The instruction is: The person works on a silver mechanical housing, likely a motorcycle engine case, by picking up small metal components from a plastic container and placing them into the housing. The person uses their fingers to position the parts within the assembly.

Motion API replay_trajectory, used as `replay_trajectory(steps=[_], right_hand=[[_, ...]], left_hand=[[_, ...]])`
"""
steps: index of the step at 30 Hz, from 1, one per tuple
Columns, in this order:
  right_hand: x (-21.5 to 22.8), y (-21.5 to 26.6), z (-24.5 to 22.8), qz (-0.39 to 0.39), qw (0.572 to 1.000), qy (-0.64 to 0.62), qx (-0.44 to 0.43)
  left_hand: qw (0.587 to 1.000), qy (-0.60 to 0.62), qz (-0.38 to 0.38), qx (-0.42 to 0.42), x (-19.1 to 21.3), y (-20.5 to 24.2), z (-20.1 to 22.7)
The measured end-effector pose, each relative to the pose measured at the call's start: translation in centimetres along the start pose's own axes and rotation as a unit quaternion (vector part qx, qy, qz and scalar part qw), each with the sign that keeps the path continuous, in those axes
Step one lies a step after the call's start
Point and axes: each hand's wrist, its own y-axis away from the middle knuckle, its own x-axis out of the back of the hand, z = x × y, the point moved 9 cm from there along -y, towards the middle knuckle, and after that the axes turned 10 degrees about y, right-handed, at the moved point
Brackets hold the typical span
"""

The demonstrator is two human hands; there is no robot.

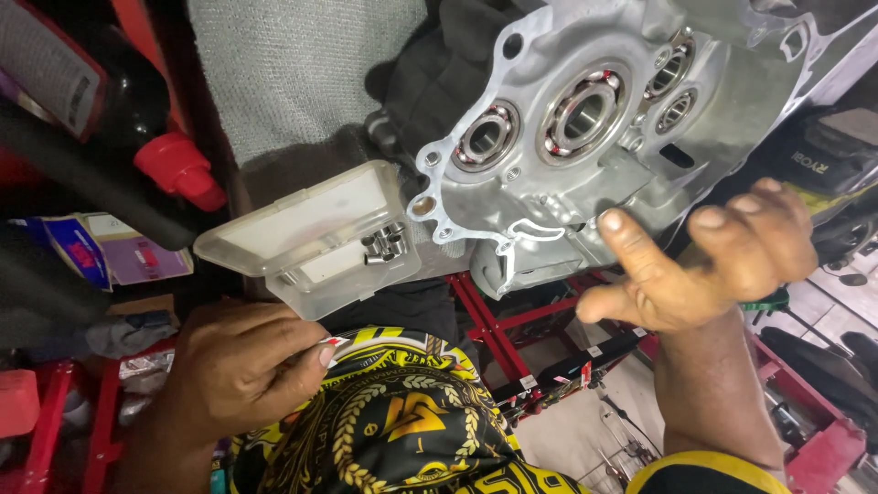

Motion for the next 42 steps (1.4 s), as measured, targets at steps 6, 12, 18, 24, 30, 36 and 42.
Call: replay_trajectory(steps=[6, 12, 18, 24, 30, 36, 42], right_hand=[[0.2, -0.6, -0.1, -0.006, 1.0, 0.005, 0.012], [0.2, -0.1, 0.0, -0.003, 1.0, 0.011, 0.017], [0.0, 0.3, 0.2, -0.006, 1.0, 0.025, 0.016], [0.4, 0.6, -0.1, -0.015, 0.999, 0.051, 0.006], [0.8, 1.2, -1.0, -0.039, 0.995, 0.052, -0.076], [0.6, 1.4, -2.2, -0.075, 0.986, 0.025, -0.145], [0.5, 1.1, -3.3, -0.111, 0.972, 0.018, -0.205]], left_hand=[[1.0, 0.0, 0.003, -0.009, 0.1, -0.2, 0.2], [1.0, -0.002, 0.004, -0.012, 0.2, -0.2, 0.2], [1.0, 0.005, -0.001, -0.005, 0.2, -0.3, 0.2], [1.0, 0.005, 0.004, -0.01, 0.2, -0.3, 0.3], [1.0, -0.002, 0.001, -0.005, 0.2, -0.3, 0.1], [1.0, 0.003, -0.002, -0.001, 0.3, -0.4, 0.3], [1.0, 0.01, 0.005, -0.011, 0.3, -0.4, 0.5]])
